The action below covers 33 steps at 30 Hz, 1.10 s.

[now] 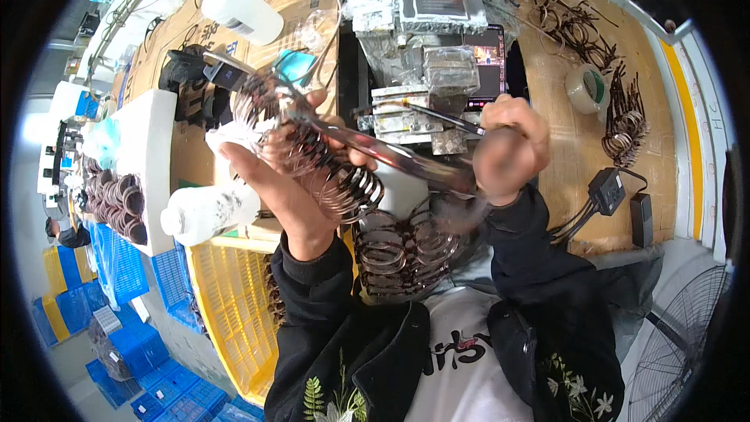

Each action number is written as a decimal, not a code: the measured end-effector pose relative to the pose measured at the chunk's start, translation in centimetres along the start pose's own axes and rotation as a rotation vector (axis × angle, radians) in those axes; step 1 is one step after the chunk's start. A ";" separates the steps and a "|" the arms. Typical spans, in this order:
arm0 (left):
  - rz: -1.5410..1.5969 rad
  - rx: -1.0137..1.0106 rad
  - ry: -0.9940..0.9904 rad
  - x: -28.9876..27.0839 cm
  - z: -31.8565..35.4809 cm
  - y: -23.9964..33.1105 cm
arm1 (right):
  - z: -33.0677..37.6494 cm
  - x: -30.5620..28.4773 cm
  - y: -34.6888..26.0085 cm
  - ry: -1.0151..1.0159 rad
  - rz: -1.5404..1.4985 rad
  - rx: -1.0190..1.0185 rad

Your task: The person repeatedly picks up coiled copper wire bundles, places them into a small testing device on the table, and then removes them to place into a yellow basket. The process is repeated continuously throughout the clip.

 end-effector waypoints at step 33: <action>-0.628 0.289 -0.009 -4.4 -1.4 -4.5 | -2.7 -6.2 -4.0 -0.078 -0.065 0.456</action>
Point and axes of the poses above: each hand's wrist, its own z-axis away from the middle knuckle, its own x-axis out of the palm, y = z × x, the point moved 1 cm from there along -z, towards the middle knuckle, and after that the axes turned 3 degrees about x, right-handed, at the moved point
